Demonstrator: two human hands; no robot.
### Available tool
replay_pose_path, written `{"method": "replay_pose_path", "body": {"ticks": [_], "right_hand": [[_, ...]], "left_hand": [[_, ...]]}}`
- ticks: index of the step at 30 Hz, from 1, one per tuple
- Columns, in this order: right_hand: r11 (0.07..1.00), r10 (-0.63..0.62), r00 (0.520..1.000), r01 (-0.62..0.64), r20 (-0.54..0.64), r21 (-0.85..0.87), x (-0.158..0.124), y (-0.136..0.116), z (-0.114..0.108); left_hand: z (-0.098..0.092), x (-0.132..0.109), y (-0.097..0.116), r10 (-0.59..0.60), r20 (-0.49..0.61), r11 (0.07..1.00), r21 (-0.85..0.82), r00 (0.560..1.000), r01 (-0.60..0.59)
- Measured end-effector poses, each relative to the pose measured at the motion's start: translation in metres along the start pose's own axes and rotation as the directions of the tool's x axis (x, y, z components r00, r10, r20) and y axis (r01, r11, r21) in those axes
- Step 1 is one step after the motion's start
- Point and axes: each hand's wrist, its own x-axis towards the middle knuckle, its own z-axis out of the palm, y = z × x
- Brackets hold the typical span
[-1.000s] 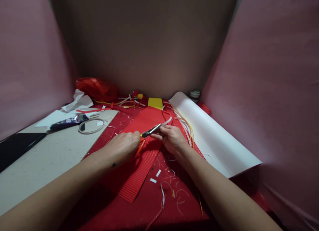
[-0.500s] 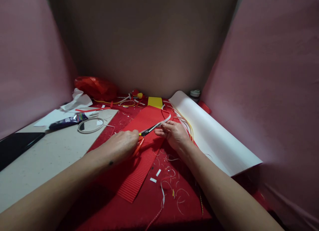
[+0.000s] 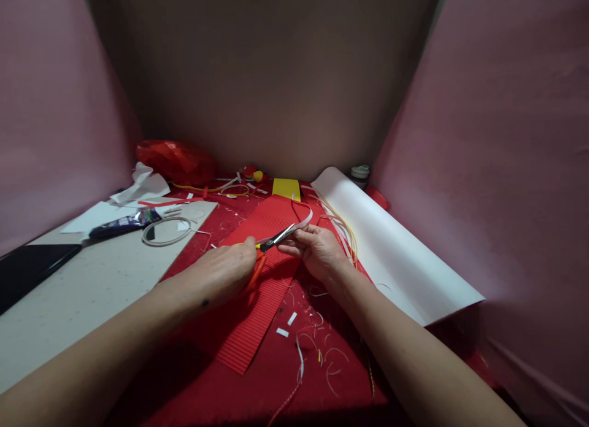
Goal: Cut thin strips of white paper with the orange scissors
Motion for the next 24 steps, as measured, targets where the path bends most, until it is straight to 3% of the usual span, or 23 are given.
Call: {"method": "replay_pose_path", "body": {"ticks": [7,24], "right_hand": [[1.0,-0.005,1.0,0.005,0.016,0.015,0.001,0.002,0.0],[1.0,0.008,1.0,-0.007,-0.028,0.028,0.0,0.001,0.002]], "left_hand": [[-0.002,0.0,0.001,0.028,-0.029,1.0,0.015,0.999,-0.027],[-0.012,-0.002,0.009,-0.001,0.022,0.998,0.064,1.0,0.0]]}}
